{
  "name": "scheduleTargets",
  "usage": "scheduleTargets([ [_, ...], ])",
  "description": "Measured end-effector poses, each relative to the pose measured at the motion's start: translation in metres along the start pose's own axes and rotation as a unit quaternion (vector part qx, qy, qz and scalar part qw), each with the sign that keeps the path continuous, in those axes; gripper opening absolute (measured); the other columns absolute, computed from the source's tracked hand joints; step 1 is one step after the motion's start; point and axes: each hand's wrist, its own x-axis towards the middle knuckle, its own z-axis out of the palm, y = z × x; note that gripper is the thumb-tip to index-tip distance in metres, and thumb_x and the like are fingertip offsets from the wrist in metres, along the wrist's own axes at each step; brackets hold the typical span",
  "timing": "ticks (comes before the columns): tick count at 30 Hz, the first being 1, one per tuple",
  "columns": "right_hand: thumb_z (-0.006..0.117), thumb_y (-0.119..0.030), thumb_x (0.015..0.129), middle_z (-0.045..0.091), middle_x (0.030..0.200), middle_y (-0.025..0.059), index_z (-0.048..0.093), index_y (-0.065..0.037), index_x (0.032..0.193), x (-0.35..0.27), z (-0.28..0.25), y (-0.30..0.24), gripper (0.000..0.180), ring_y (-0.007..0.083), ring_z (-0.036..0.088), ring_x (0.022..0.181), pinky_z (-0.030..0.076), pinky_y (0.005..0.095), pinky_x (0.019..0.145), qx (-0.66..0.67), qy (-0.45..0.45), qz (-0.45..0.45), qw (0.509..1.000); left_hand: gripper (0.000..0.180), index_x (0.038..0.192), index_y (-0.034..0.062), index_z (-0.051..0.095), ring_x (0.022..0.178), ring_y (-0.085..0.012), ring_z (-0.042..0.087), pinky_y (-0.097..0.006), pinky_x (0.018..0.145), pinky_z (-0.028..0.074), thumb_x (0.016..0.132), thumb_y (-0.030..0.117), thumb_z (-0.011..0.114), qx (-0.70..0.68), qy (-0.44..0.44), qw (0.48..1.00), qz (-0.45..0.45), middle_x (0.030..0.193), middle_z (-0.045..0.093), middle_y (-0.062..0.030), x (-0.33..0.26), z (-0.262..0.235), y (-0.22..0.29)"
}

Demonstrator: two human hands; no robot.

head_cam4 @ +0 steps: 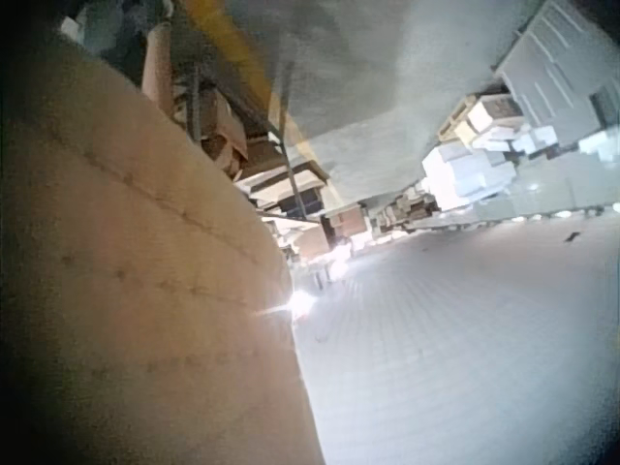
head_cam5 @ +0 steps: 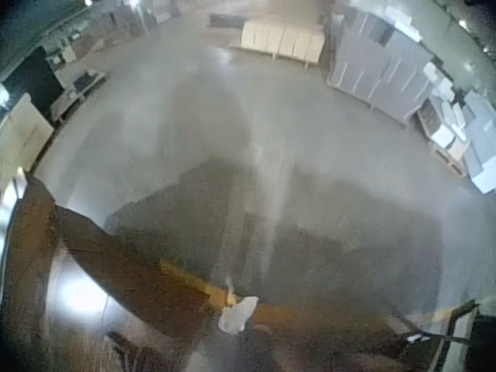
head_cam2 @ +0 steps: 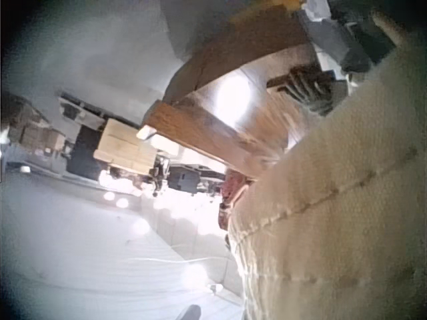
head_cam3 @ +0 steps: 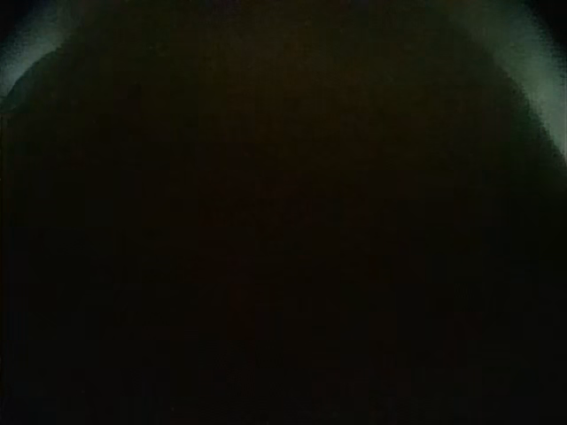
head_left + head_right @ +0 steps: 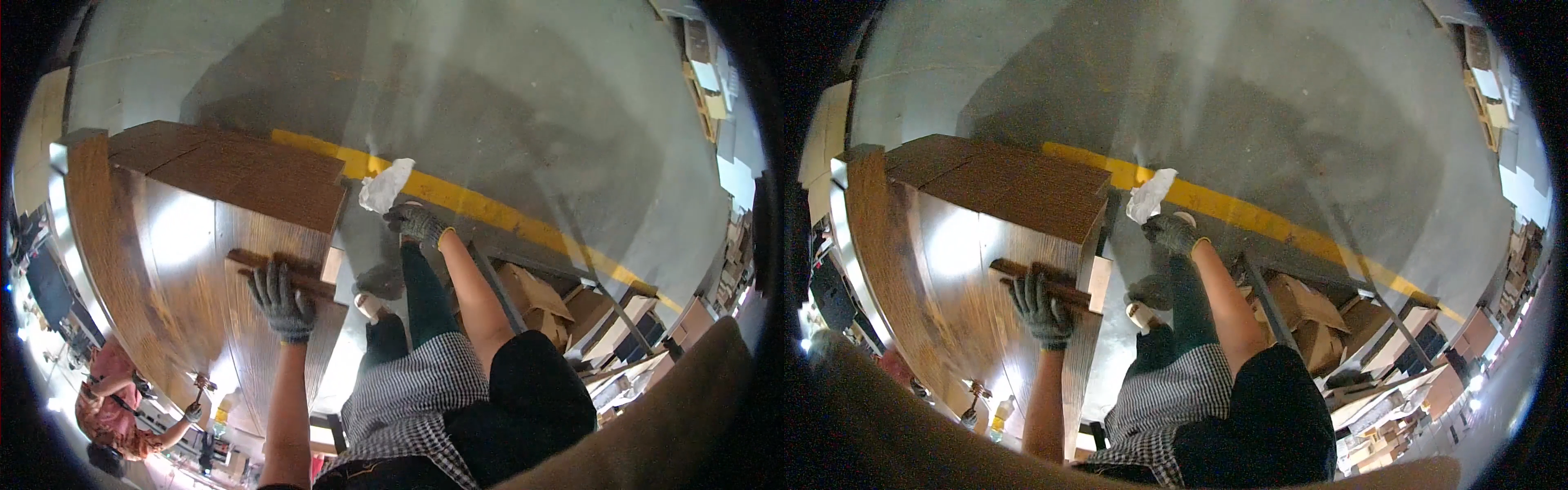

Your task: The recorder is cleaning and wiping down large wooden table planks in a manufacturing environment.

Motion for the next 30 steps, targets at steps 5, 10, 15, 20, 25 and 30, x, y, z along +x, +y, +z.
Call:
scheduleTargets([
  [5, 0.061, -0.028, 0.093, 0.071, 0.111, 0.0124, 0.071, -0.01, 0.112, -0.154, -0.045, -0.119, 0.028, 0.0324, 0.066, 0.105, 0.051, 0.044, 0.095, -0.13, 0.106, -0.243, 0.956, 0.056, 0.144, 0.0015, 0.049, 0.145, -0.0418, 0.033, -0.062, 0.121, 0.018, 0.101, 0.037, 0.043, -0.004, 0.028, 0.999, 0.034, 0.153, 0.044, -0.0176, -0.006, -0.007, 0.002],
  [10, 0.053, -0.029, 0.097, 0.064, 0.126, 0.0062, 0.066, -0.015, 0.119, -0.269, 0.012, -0.201, 0.029, 0.0284, 0.059, 0.119, 0.045, 0.044, 0.105, -0.467, 0.049, -0.188, 0.863, 0.069, 0.15, 0.0053, 0.043, 0.149, -0.0411, 0.026, -0.06, 0.122, 0.017, 0.091, 0.036, 0.058, -0.045, 0.05, 0.993, 0.095, 0.159, 0.036, -0.0167, -0.007, -0.029, 0.029],
  [15, 0.053, -0.02, 0.094, 0.062, 0.133, 0.0088, 0.066, -0.013, 0.122, -0.37, 0.051, -0.294, 0.031, 0.0305, 0.059, 0.122, 0.046, 0.0415, 0.107, -0.555, -0.019, -0.157, 0.817, 0.048, 0.126, 0.0092, 0.064, 0.142, -0.0369, 0.041, -0.053, 0.119, 0.03, 0.08, 0.023, 0.068, -0.137, 0.054, 0.922, 0.359, 0.147, 0.051, -0.0128, -0.026, -0.181, 0.138],
  [20, 0.058, -0.02, 0.093, 0.069, 0.12, 0.0131, 0.072, -0.009, 0.115, -0.492, 0.061, -0.373, 0.028, 0.0316, 0.067, 0.106, 0.053, 0.0427, 0.095, -0.466, 0.283, -0.334, 0.769, 0.029, 0.114, 0.0042, 0.071, 0.122, -0.0323, 0.061, -0.044, 0.104, 0.047, 0.089, 0.018, 0.069, -0.274, -0.047, 0.922, 0.27, 0.122, 0.068, -0.0155, -0.069, -0.284, 0.113],
  [25, 0.064, -0.019, 0.091, 0.071, 0.117, 0.0121, 0.073, -0.011, 0.113, -0.516, 0.072, -0.409, 0.025, 0.0313, 0.066, 0.103, 0.053, 0.0409, 0.094, -0.3, 0.342, -0.441, 0.774, 0.037, 0.123, -0.0013, 0.062, 0.104, -0.022, 0.063, -0.035, 0.091, 0.051, 0.097, 0.024, 0.065, -0.52, -0.025, 0.847, 0.104, 0.113, 0.069, -0.0151, -0.129, -0.352, 0.1],
  [30, 0.069, -0.018, 0.089, 0.074, 0.103, 0.0099, 0.075, -0.011, 0.107, -0.503, 0.088, -0.403, 0.02, 0.0258, 0.068, 0.092, 0.055, 0.0364, 0.086, -0.17, 0.478, -0.381, 0.773, 0.034, 0.126, 0.0011, 0.062, 0.104, -0.0175, 0.062, -0.034, 0.093, 0.051, 0.1, 0.022, 0.06, -0.746, -0.007, 0.666, 0.007, 0.114, 0.068, -0.0088, -0.178, -0.365, 0.062],
])
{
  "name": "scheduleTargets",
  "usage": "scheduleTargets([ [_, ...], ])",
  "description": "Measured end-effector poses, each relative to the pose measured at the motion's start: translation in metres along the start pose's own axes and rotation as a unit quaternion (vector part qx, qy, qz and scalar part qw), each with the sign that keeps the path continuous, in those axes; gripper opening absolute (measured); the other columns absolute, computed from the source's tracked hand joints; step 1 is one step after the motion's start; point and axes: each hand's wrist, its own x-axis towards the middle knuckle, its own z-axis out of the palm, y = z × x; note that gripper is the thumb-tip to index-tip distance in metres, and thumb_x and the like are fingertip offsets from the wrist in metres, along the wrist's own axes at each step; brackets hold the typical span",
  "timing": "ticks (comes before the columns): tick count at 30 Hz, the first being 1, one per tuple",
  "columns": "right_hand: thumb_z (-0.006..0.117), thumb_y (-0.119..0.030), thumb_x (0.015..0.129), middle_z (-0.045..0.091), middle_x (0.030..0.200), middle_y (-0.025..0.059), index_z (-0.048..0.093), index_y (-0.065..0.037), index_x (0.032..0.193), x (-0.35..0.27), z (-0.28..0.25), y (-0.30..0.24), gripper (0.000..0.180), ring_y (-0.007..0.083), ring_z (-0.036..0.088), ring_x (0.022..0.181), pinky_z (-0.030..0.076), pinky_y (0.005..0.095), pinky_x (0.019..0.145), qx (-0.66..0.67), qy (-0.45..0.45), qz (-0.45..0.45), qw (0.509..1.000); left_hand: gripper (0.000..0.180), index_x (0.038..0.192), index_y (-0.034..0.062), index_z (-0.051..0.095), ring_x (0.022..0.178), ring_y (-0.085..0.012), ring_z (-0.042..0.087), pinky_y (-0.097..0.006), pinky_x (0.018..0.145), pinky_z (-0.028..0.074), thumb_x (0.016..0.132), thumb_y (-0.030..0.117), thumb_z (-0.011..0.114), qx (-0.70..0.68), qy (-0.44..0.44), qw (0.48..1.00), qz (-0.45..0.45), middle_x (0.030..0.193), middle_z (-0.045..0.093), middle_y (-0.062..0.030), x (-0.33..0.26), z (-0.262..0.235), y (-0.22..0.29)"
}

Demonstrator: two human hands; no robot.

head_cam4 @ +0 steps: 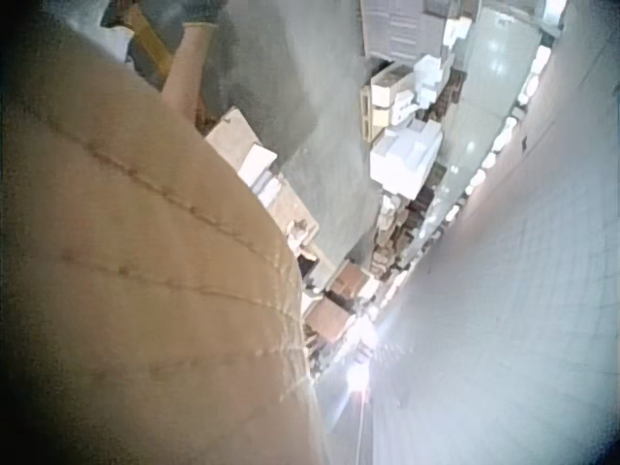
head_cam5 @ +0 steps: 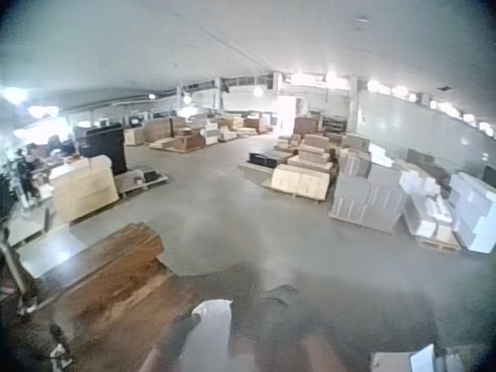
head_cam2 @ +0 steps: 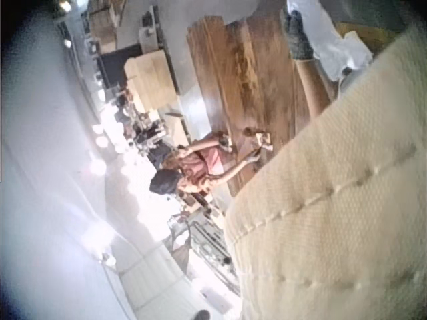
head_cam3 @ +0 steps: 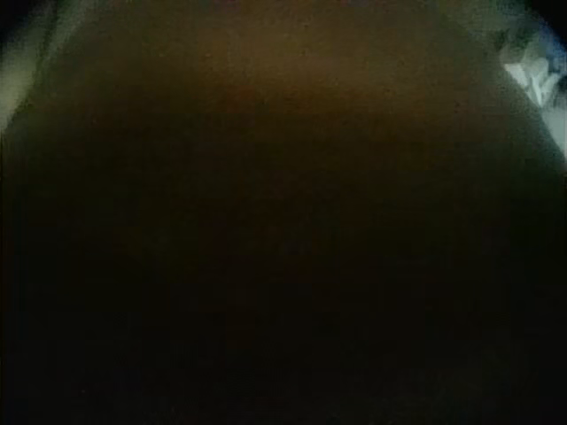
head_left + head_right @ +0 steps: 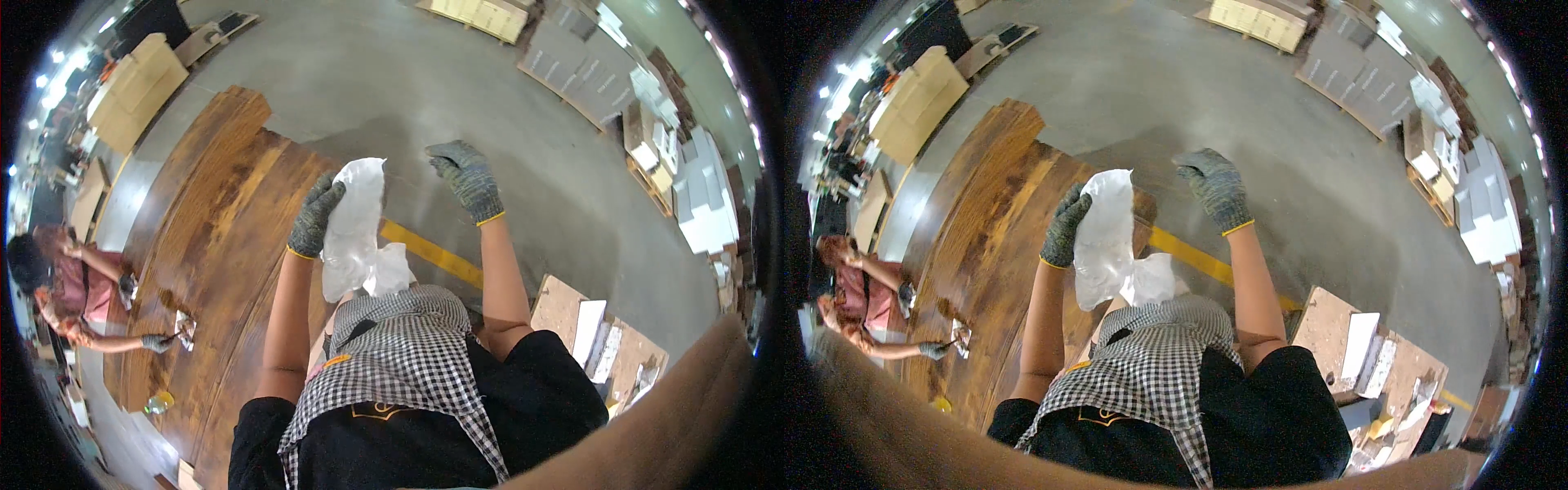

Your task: The recorder is cleaning and wiping down large wooden table planks in a manufacturing environment.

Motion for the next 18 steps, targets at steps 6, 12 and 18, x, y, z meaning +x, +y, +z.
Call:
scheduleTargets([
  [6, 0.069, -0.013, 0.093, 0.073, 0.098, 0.004, 0.074, -0.007, 0.11, -0.002, 0.066, 0.002, 0.019, 0.0112, 0.065, 0.088, 0.056, 0.0291, 0.078, 0.31, -0.19, 0.172, 0.916, 0.029, 0.124, 0.0008, 0.064, 0.109, -0.0167, 0.062, -0.033, 0.097, 0.049, 0.102, 0.019, 0.057, -0.106, 0.055, 0.99, 0.069, 0.121, 0.067, -0.0075, -0.041, -0.031, 0.019],
  [12, 0.071, -0.012, 0.093, 0.072, 0.096, 0.0057, 0.073, -0.002, 0.108, 0.014, 0.151, -0.039, 0.018, 0.0117, 0.065, 0.086, 0.054, 0.0275, 0.079, 0.451, -0.294, 0.048, 0.842, 0.03, 0.125, -0.0014, 0.063, 0.115, -0.0192, 0.061, -0.032, 0.101, 0.047, 0.102, 0.017, 0.058, 0.104, 0.233, 0.964, 0.075, 0.125, 0.066, -0.0115, -0.053, -0.072, -0.01],
  [18, 0.072, -0.014, 0.093, 0.07, 0.086, 0.0055, 0.074, -0.002, 0.1, 0.024, 0.174, -0.025, 0.015, 0.0107, 0.063, 0.077, 0.052, 0.0266, 0.07, 0.433, -0.355, 0.102, 0.822, 0.033, 0.128, -0.0007, 0.063, 0.118, -0.02, 0.06, -0.032, 0.103, 0.047, 0.101, 0.018, 0.06, 0.025, 0.202, 0.971, 0.128, 0.126, 0.066, -0.0123, -0.057, -0.089, -0.004],
])
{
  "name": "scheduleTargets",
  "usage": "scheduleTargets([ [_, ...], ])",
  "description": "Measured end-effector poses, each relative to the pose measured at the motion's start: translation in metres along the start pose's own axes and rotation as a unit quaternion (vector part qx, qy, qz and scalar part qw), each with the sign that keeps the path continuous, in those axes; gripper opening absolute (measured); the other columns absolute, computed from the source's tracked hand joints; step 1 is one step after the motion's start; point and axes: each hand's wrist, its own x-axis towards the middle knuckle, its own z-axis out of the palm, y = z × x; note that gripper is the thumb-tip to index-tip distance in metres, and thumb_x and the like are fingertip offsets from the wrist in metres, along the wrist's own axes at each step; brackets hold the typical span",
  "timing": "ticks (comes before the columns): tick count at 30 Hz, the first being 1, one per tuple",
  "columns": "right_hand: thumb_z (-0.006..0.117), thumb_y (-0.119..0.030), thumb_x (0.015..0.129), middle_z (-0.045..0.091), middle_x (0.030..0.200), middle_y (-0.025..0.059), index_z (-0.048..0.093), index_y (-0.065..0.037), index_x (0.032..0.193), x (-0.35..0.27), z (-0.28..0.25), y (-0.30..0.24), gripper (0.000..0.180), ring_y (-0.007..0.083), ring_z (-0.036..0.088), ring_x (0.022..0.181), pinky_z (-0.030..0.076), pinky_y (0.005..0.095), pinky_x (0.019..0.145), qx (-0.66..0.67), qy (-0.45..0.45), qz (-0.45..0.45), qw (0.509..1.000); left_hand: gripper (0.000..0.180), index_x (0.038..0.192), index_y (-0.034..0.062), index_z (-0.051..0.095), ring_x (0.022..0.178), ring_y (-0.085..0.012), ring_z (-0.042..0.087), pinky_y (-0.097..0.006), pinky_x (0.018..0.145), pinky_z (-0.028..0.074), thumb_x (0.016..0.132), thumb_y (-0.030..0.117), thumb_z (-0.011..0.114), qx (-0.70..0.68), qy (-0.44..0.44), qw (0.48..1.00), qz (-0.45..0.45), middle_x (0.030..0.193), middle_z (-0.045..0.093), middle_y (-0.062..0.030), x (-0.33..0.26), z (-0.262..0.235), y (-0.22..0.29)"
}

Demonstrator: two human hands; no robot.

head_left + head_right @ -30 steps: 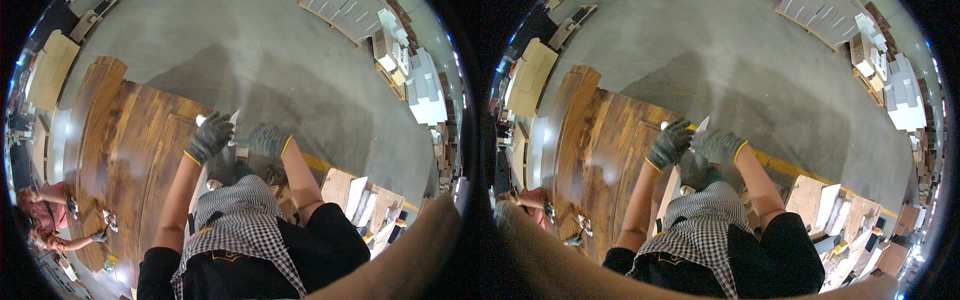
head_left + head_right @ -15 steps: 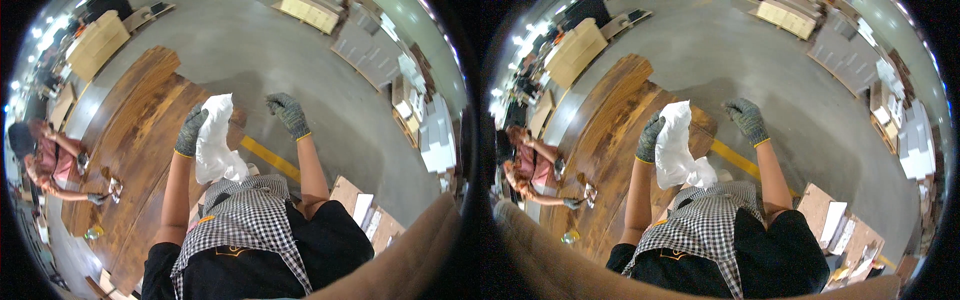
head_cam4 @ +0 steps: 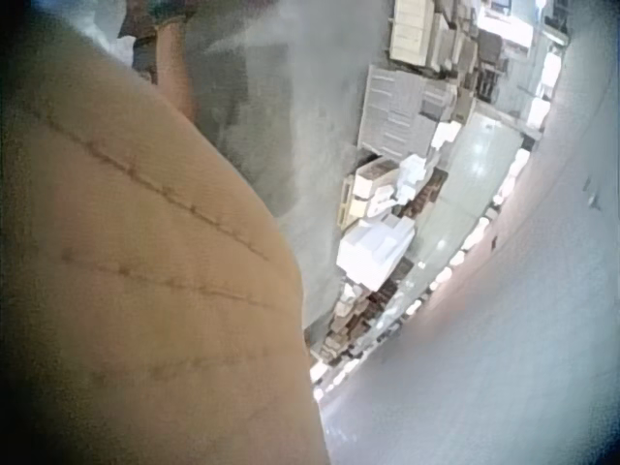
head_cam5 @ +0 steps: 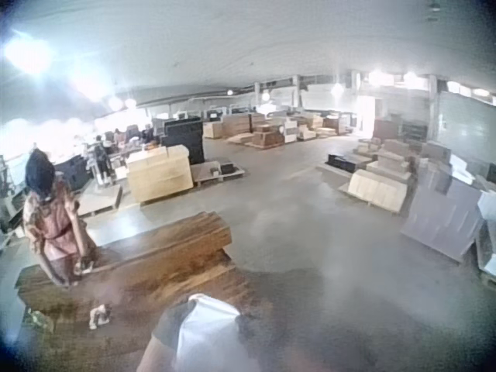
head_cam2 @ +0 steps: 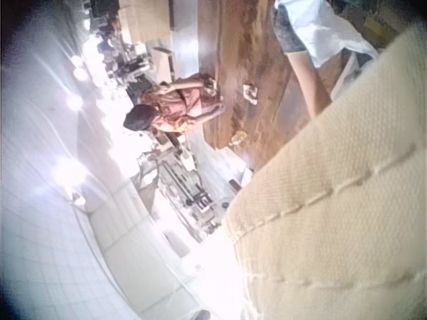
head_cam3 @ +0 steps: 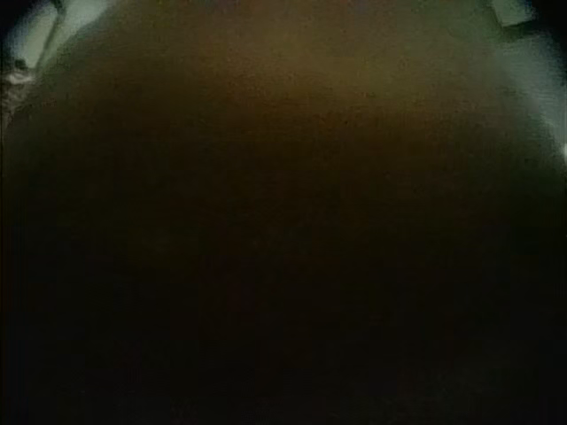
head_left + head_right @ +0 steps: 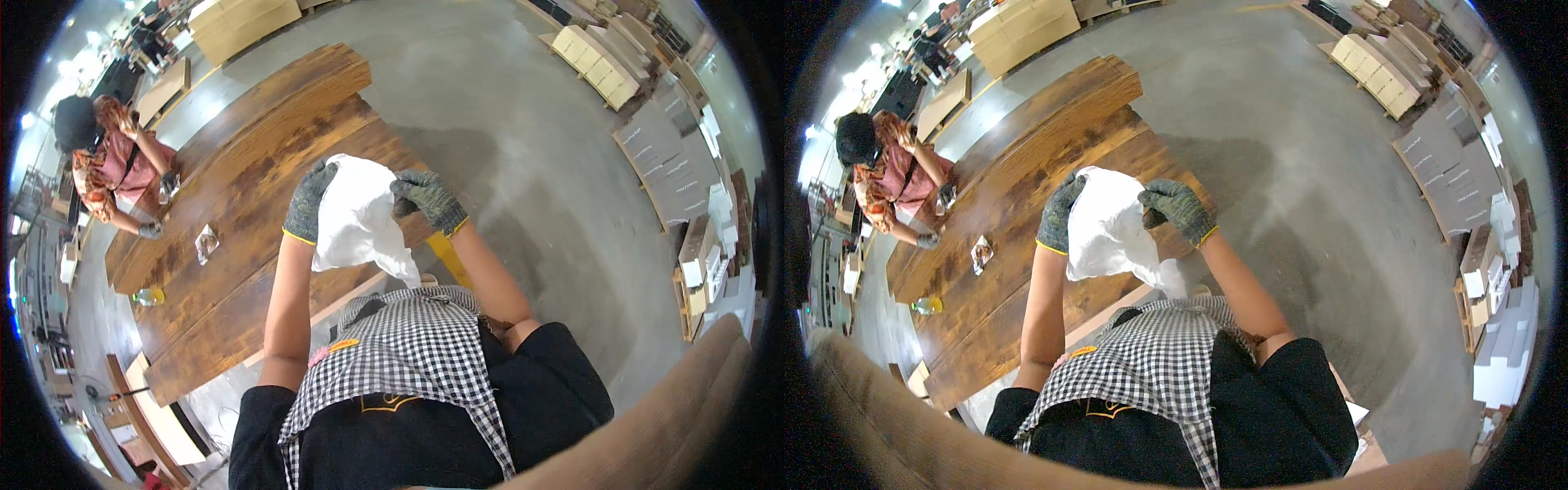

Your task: The recorder is cleaning and wiping down large wooden table planks in a manufacturing environment.

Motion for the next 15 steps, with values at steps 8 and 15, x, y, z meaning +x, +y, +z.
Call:
scheduleTargets([
  [8, 0.063, -0.015, 0.097, 0.071, 0.094, 0.0065, 0.072, -0.003, 0.113, -0.007, -0.024, -0.027, 0.022, 0.0139, 0.066, 0.084, 0.055, 0.0303, 0.078, -0.126, 0.053, -0.027, 0.99, 0.031, 0.123, 0.0036, 0.064, 0.107, -0.0251, 0.067, -0.039, 0.094, 0.055, 0.095, 0.017, 0.067, -0.282, 0.036, 0.954, -0.094, 0.117, 0.07, -0.0108, 0.005, 0.006, 0.034],
  [15, 0.052, -0.014, 0.096, 0.07, 0.117, 0.0107, 0.072, -0.009, 0.115, -0.002, -0.162, 0.013, 0.028, 0.0277, 0.067, 0.099, 0.053, 0.038, 0.09, -0.596, 0.131, -0.191, 0.769, 0.032, 0.12, 0.0038, 0.067, 0.105, -0.0281, 0.068, -0.044, 0.095, 0.056, 0.095, 0.023, 0.066, -0.283, 0.127, 0.948, -0.071, 0.115, 0.072, -0.0122, 0.024, -0.085, 0.041],
])
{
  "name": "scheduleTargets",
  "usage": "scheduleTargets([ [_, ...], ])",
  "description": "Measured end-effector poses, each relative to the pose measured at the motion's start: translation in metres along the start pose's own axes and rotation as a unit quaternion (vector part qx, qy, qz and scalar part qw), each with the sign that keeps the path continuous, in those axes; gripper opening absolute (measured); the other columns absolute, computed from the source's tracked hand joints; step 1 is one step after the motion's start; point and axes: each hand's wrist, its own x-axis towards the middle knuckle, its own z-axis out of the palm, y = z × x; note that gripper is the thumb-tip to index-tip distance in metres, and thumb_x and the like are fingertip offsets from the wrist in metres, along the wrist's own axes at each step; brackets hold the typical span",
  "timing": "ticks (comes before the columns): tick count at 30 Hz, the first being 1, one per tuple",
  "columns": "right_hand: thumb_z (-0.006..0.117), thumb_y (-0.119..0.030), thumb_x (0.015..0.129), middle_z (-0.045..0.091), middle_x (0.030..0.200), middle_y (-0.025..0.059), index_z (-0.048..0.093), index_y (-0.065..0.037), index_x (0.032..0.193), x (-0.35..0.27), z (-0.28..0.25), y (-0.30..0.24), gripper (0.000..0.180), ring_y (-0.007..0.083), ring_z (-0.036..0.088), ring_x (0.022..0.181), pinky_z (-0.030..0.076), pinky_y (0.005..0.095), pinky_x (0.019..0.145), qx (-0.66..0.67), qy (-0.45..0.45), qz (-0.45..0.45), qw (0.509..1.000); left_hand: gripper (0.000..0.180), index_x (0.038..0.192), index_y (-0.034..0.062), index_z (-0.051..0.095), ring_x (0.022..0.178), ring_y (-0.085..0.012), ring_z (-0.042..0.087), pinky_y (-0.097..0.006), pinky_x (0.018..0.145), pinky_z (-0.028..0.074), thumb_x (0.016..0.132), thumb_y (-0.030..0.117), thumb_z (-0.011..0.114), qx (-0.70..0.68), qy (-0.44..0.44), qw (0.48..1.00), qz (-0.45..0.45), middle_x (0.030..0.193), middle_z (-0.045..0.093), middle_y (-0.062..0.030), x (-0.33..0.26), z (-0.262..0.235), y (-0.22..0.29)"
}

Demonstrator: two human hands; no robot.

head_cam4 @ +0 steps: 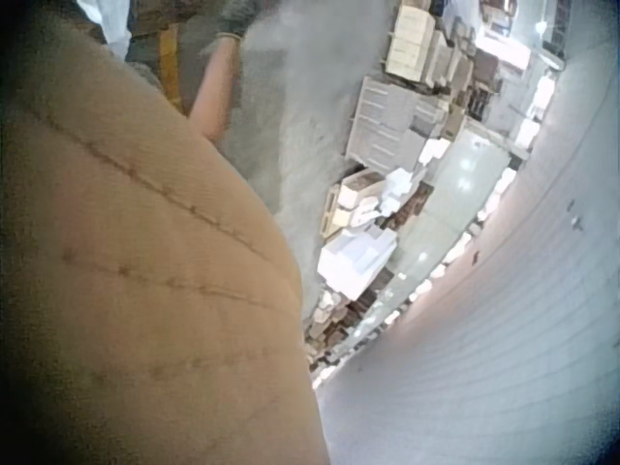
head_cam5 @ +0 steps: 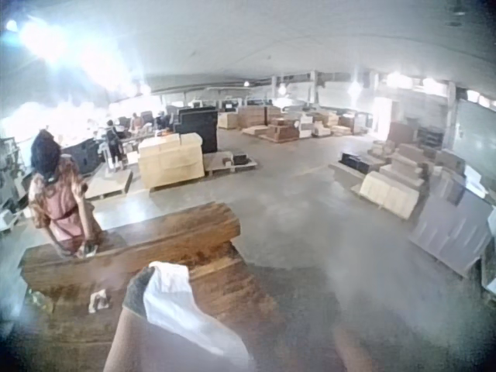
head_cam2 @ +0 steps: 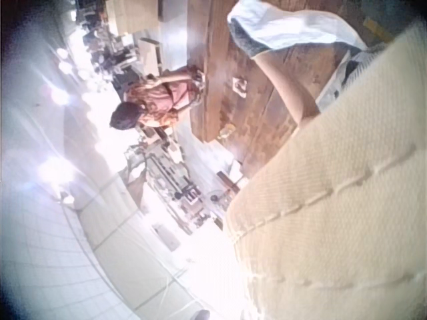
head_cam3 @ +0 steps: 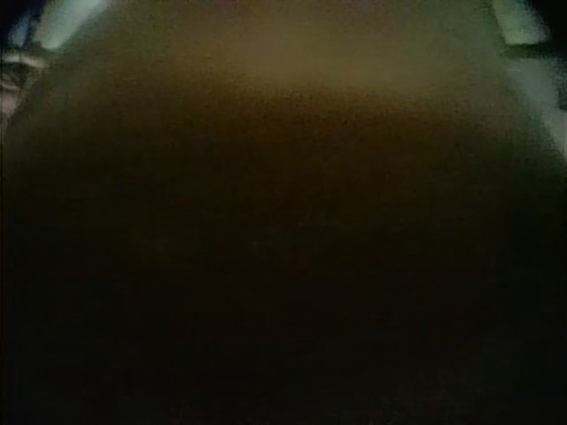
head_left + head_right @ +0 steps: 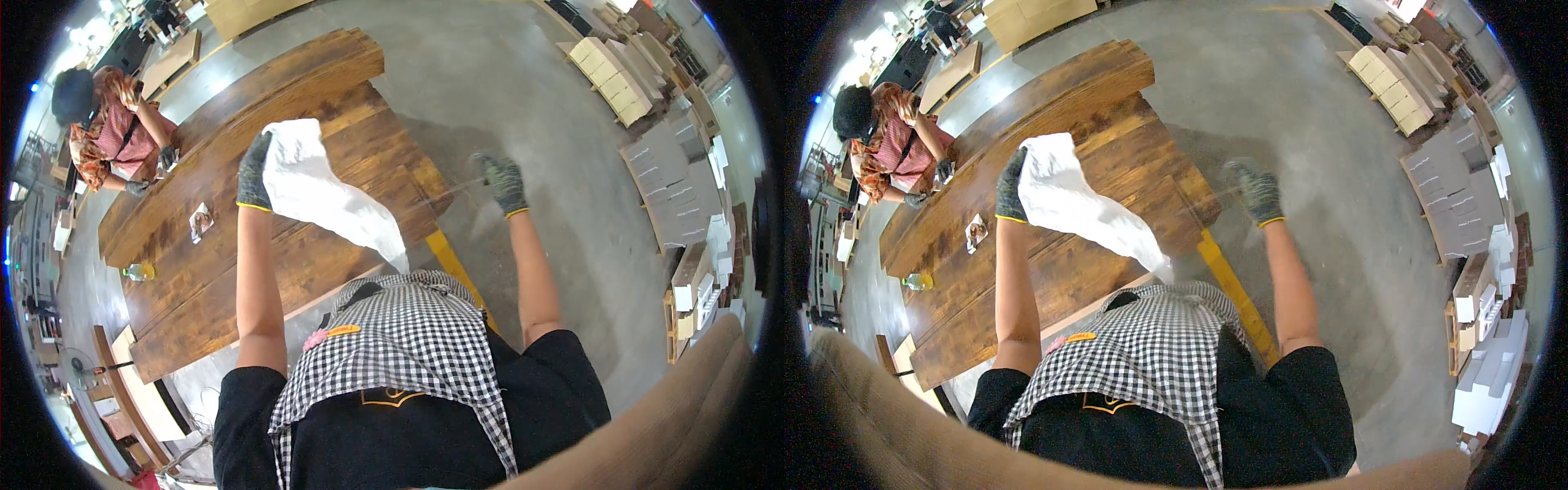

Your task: The recorder is cleaning and wiping down large wooden table planks in a manufacturing environment.

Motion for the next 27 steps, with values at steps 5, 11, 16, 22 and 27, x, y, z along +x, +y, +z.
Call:
scheduleTargets([
  [5, 0.05, -0.021, 0.096, 0.069, 0.123, 0.0126, 0.071, -0.011, 0.116, -0.057, -0.037, 0.156, 0.031, 0.0313, 0.066, 0.111, 0.05, 0.0422, 0.101, -0.179, 0.012, 0.066, 0.981, 0.047, 0.127, 0.0039, 0.063, 0.105, -0.0327, 0.067, -0.048, 0.095, 0.054, 0.094, 0.037, 0.063, 0.036, 0.077, 0.996, 0.017, 0.119, 0.07, -0.0143, 0.031, -0.096, 0.035],
  [11, 0.045, -0.022, 0.1, 0.066, 0.131, 0.0125, 0.069, -0.011, 0.122, -0.115, -0.119, 0.288, 0.035, 0.0299, 0.062, 0.119, 0.046, 0.042, 0.106, -0.351, -0.042, 0.235, 0.905, 0.043, 0.129, 0.0072, 0.063, 0.11, -0.0318, 0.065, -0.045, 0.101, 0.05, 0.098, 0.035, 0.056, 0.084, 0.082, 0.986, 0.117, 0.124, 0.069, -0.0121, 0.029, -0.231, 0.085],
  [16, 0.042, -0.025, 0.102, 0.065, 0.133, 0.0144, 0.066, -0.008, 0.128, -0.183, -0.22, 0.344, 0.039, 0.0312, 0.059, 0.125, 0.043, 0.0404, 0.11, -0.421, -0.039, 0.353, 0.835, 0.044, 0.131, 0.0074, 0.061, 0.114, -0.0303, 0.063, -0.043, 0.101, 0.049, 0.098, 0.036, 0.055, 0.316, 0.3, 0.892, 0.12, 0.127, 0.067, -0.0123, -0.011, -0.296, 0.119],
  [22, 0.048, -0.031, 0.099, 0.065, 0.129, 0.0197, 0.066, -0.004, 0.125, -0.226, -0.307, 0.348, 0.042, 0.0367, 0.06, 0.122, 0.047, 0.0433, 0.105, -0.372, 0.077, 0.461, 0.802, 0.046, 0.135, 0.0078, 0.059, 0.119, -0.0285, 0.061, -0.042, 0.102, 0.048, 0.099, 0.036, 0.055, 0.643, 0.432, 0.631, 0.042, 0.131, 0.065, -0.0124, -0.112, -0.325, 0.134],
  [27, 0.054, -0.034, 0.099, 0.055, 0.144, 0.0167, 0.05, -0.007, 0.144, -0.204, -0.344, 0.342, 0.052, 0.0374, 0.055, 0.127, 0.044, 0.0433, 0.108, -0.293, -0.029, 0.428, 0.854, 0.048, 0.138, 0.008, 0.057, 0.123, -0.027, 0.059, -0.04, 0.103, 0.047, 0.099, 0.036, 0.054, 0.765, 0.402, 0.503, -0.031, 0.134, 0.064, -0.0126, -0.146, -0.315, 0.09],
])
